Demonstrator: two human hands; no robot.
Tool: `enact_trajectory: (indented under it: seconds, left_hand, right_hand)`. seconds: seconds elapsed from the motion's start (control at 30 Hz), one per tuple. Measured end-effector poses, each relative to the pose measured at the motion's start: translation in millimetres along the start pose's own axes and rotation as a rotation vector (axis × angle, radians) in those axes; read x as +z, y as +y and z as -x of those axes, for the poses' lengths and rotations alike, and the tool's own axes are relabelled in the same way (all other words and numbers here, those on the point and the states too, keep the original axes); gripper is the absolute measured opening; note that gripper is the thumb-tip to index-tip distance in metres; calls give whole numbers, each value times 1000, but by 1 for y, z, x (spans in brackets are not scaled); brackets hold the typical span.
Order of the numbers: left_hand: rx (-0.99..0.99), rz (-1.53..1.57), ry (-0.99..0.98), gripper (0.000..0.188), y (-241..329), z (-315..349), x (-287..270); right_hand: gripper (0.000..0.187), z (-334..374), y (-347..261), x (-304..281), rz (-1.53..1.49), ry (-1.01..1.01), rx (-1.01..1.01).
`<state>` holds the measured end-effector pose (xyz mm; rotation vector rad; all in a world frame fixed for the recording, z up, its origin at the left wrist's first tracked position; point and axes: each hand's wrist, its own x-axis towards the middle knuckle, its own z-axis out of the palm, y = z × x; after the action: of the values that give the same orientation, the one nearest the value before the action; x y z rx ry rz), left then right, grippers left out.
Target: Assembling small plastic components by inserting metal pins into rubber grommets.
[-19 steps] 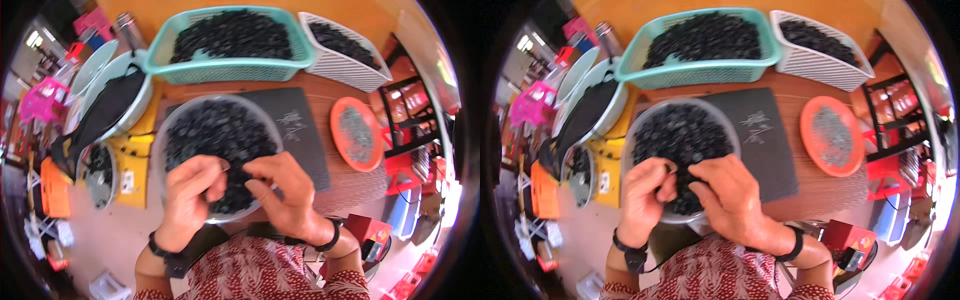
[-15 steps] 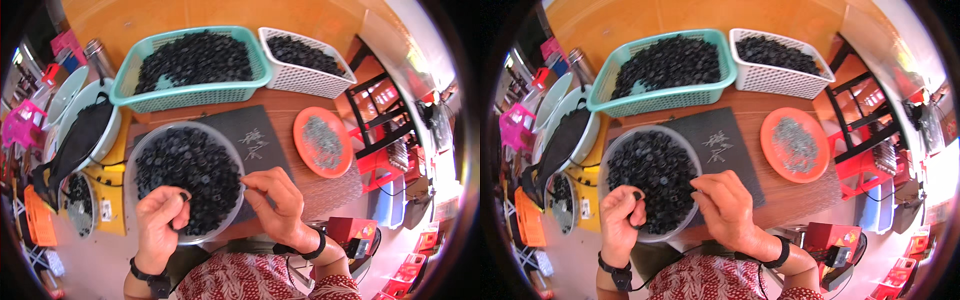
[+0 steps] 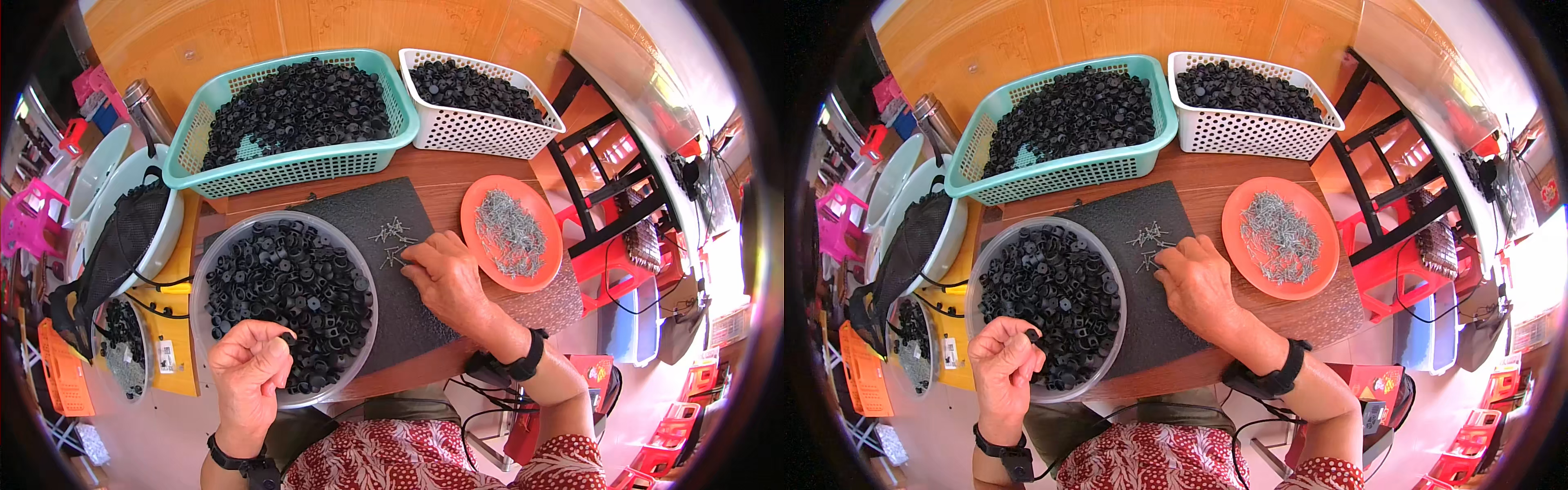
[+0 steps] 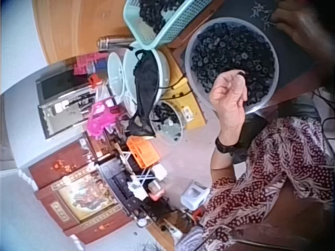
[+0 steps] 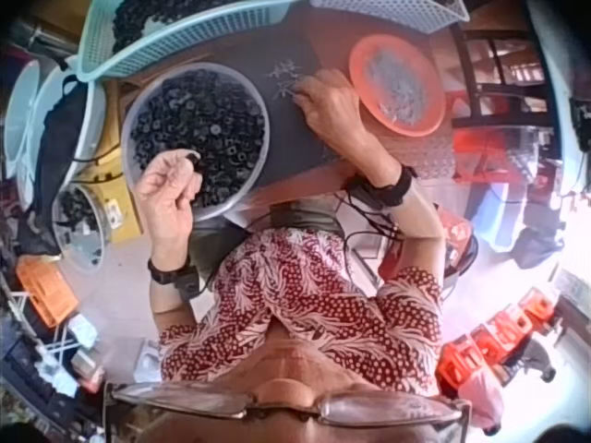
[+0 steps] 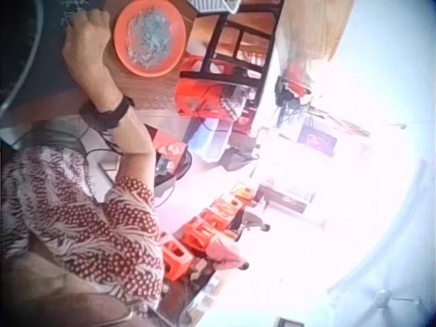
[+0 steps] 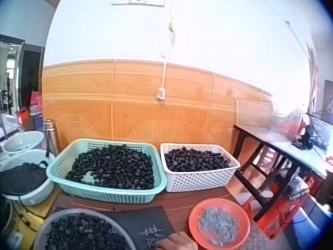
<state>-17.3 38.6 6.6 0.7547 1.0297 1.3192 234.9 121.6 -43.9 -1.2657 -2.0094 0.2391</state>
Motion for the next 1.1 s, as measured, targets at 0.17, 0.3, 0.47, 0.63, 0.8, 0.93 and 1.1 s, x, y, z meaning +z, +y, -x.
enact_trajectory:
  seconds: [0.17, 0.3, 0.47, 0.63, 0.8, 0.93, 1.1]
  left_hand:
    - [5, 113, -12, 17, -2, 1, 0]
    - [-25, 71, -24, 20, -4, 2, -6]
    - [-29, 56, -58, 21, -4, 4, -6]
    - [-127, 145, -110, 20, 1, 7, -7]
    - [-58, 184, -174, 28, -8, 6, -11]
    - [-60, 216, -200, 22, -10, 10, -15]
    - [-54, 211, -202, 22, -7, 14, -14]
  right_hand:
    - [13, -2, 8, 9, 112, -43, -76]
    - [12, -5, 11, 11, 111, -31, -74]
    - [11, -6, 11, 12, 147, 5, -123]
    - [14, 4, -32, -11, -94, -1, 42]
    - [14, 6, -94, -27, -545, -196, 123]
    - [15, -1, -116, -27, -731, -317, 193]
    - [11, 0, -125, -22, -805, -394, 267]
